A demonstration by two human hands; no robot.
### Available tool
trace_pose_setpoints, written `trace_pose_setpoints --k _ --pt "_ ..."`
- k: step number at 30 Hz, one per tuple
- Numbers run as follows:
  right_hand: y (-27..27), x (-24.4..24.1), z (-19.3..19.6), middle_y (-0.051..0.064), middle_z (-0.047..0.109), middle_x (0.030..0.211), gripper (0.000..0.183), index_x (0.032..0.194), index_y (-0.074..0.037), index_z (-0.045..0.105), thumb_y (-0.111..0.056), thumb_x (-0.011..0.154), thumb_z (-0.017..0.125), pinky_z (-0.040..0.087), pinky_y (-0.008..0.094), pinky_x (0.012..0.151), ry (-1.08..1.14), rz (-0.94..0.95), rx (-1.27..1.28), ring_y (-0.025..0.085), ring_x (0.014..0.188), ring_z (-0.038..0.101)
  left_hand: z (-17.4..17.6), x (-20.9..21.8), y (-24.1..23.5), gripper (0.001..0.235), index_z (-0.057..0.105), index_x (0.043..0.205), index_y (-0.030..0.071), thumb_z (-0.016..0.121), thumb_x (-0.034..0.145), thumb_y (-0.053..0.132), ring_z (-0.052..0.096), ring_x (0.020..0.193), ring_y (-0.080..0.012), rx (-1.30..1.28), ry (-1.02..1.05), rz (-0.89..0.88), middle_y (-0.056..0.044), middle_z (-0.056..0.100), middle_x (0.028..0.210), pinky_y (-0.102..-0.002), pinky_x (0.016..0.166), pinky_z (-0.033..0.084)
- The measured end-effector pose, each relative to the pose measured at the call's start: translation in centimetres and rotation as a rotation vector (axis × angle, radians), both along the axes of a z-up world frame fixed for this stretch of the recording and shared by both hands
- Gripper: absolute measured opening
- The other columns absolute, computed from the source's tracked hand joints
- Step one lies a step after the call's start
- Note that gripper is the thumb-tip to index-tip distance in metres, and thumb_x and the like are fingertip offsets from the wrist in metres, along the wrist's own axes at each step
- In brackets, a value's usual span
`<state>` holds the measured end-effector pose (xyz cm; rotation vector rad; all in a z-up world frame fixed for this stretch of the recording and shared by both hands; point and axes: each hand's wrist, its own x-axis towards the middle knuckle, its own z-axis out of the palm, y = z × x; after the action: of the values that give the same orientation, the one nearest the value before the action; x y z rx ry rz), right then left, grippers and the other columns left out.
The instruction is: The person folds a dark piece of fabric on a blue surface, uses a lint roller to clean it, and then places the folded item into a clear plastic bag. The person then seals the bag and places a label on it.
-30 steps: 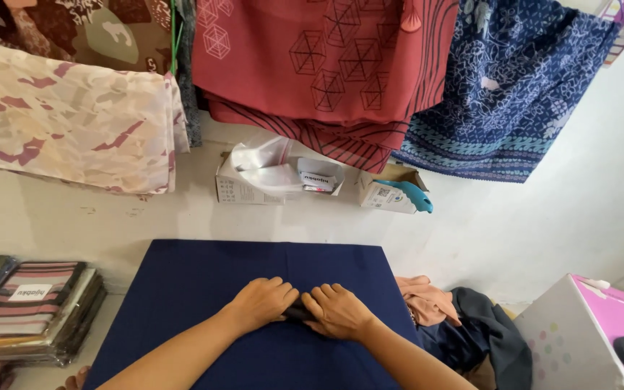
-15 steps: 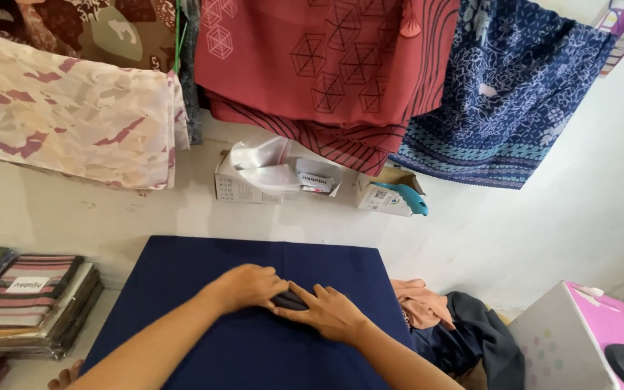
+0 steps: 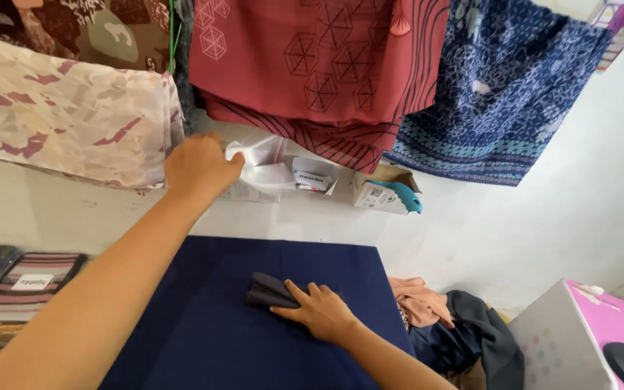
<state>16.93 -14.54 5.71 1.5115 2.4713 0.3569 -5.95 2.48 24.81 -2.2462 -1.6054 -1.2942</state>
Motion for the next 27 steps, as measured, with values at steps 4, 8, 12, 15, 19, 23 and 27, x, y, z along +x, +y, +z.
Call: trace_pose_setpoints --k 4,8,12,15,19,23,27 --pt "0.2 0.2 -0.4 0.023 0.030 0.161 0.064 0.154 -0.043 0.041 -0.012 0.098 0.051 0.049 0.044 0.079 -0.007 0.003 -0.008 0.037 0.095 0.057 2.3 0.4 -0.2 0.034 0.075 0.088 -0.003 0.063 0.089 0.028 0.068 0.075 -0.0465 -0.036 0.066 0.039 -0.026 0.072 0.087 -0.053 0.067 0.054" --pt "0.1 0.5 -0.4 0.023 0.031 0.161 0.062 0.154 -0.042 0.043 -0.013 0.099 0.050 0.048 0.046 0.082 0.019 0.016 -0.005 0.039 0.097 0.057 1.8 0.9 0.4 0.032 0.074 0.087 -0.003 0.064 0.088 0.026 0.068 0.072 -0.0447 -0.006 0.072 0.044 -0.025 0.071 0.086 -0.051 0.063 0.055" --pt "-0.1 0.3 0.2 0.023 0.032 0.159 0.063 0.153 -0.041 0.044 -0.011 0.098 0.054 0.049 0.045 0.081 0.035 0.025 0.000 0.038 0.094 0.057 2.0 0.4 0.5 0.020 0.076 0.079 0.005 0.066 0.086 0.020 0.066 0.064 -0.0404 0.034 0.037 0.067 -0.019 0.071 0.077 -0.049 0.060 0.053" --pt "-0.4 0.0 0.6 0.024 0.031 0.160 0.063 0.154 -0.041 0.043 -0.011 0.099 0.052 0.048 0.045 0.082 0.032 0.011 -0.025 0.037 0.095 0.057 1.9 0.0 0.5 0.016 0.079 0.083 0.012 0.071 0.087 0.024 0.065 0.064 -0.0343 0.006 0.014 0.042 -0.013 0.072 0.075 -0.045 0.059 0.052" --pt "-0.4 -0.1 0.7 0.022 0.029 0.161 0.063 0.154 -0.042 0.041 -0.011 0.101 0.050 0.048 0.046 0.085 0.029 -0.016 -0.052 0.038 0.097 0.056 2.3 -0.6 -0.5 0.035 0.079 0.080 0.012 0.074 0.096 0.043 0.062 0.060 -0.0307 -0.099 -0.112 -0.008 -0.010 0.067 0.064 -0.042 0.061 0.050" --pt "-0.5 -0.2 0.7 0.022 0.029 0.161 0.061 0.154 -0.043 0.042 -0.012 0.102 0.050 0.048 0.046 0.085 0.038 -0.016 -0.047 0.037 0.097 0.056 3.1 -1.8 -3.0 0.029 0.082 0.100 0.013 0.069 0.097 0.038 0.070 0.071 -0.0307 -0.185 -0.146 -0.014 -0.009 0.076 0.081 -0.041 0.069 0.055" --pt "-0.5 -0.1 0.6 0.023 0.032 0.159 0.060 0.153 -0.042 0.044 -0.012 0.101 0.051 0.048 0.043 0.081 0.037 -0.005 -0.011 0.036 0.093 0.057 2.2 -3.3 -3.4 0.035 0.082 0.090 0.012 0.069 0.096 0.044 0.063 0.060 -0.0332 -0.029 -0.188 -0.021 -0.012 0.071 0.071 -0.042 0.059 0.051"
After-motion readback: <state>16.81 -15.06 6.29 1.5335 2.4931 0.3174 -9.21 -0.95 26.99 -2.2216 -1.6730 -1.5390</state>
